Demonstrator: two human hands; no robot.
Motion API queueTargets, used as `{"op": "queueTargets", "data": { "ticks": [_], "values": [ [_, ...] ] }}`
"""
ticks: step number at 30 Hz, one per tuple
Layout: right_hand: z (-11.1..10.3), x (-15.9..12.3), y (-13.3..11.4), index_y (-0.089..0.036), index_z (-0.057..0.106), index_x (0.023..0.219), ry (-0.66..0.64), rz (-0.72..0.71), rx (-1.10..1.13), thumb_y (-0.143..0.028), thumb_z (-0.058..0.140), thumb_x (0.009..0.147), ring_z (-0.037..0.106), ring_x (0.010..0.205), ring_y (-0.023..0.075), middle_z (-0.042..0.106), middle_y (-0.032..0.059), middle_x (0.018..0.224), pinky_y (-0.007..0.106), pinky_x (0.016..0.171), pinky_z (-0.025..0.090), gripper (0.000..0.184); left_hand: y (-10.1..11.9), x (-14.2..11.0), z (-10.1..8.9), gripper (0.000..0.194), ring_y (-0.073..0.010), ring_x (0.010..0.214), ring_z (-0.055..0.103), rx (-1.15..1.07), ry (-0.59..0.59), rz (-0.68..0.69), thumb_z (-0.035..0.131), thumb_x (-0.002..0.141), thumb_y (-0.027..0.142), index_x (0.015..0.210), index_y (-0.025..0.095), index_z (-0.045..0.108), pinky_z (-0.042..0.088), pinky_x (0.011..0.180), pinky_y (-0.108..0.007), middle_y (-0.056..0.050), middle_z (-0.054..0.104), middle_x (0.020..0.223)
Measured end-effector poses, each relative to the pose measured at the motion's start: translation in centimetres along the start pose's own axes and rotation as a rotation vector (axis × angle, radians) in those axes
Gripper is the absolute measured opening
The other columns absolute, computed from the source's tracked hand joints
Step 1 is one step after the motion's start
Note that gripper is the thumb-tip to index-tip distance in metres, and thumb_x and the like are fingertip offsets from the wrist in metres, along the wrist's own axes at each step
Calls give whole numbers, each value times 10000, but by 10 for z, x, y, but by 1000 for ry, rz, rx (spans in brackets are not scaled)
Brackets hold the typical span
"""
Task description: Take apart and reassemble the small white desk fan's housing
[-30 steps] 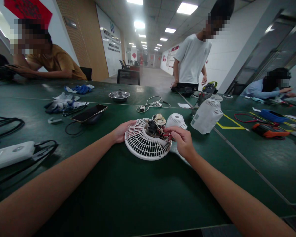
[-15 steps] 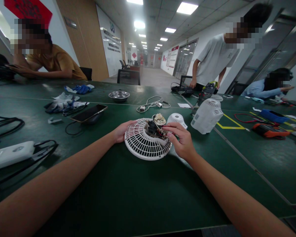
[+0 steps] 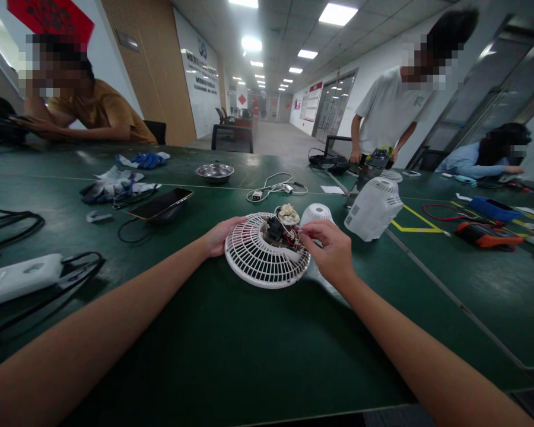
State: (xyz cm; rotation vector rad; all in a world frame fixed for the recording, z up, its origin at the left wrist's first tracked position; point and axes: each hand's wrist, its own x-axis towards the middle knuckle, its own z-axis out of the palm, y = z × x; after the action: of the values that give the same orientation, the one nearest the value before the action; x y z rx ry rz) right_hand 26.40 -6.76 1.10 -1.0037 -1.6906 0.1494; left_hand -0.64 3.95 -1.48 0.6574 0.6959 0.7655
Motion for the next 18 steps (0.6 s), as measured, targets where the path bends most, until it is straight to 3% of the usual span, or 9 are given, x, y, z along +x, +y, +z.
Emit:
{"op": "queueTargets", "data": {
  "ticks": [6,18],
  "values": [
    [4,-3,4,-201,717,801,35,120,-42,-229,717,829,687,713,172,726,38,802,347,716,610,40,-1,-1,0,260,-227,832,762,11,-6,6,476,999,181,1110,42,667,632,845,-369,-173,759,953],
    [18,-4,0,-198,669,768,222,175,-51,-250,720,805,646,650,152,698,19,733,294,620,548,82,-1,-1,3,269,-235,851,762,15,6,8,468,999,179,1112,28,660,631,848,-371,-188,757,978]
  ]
}}
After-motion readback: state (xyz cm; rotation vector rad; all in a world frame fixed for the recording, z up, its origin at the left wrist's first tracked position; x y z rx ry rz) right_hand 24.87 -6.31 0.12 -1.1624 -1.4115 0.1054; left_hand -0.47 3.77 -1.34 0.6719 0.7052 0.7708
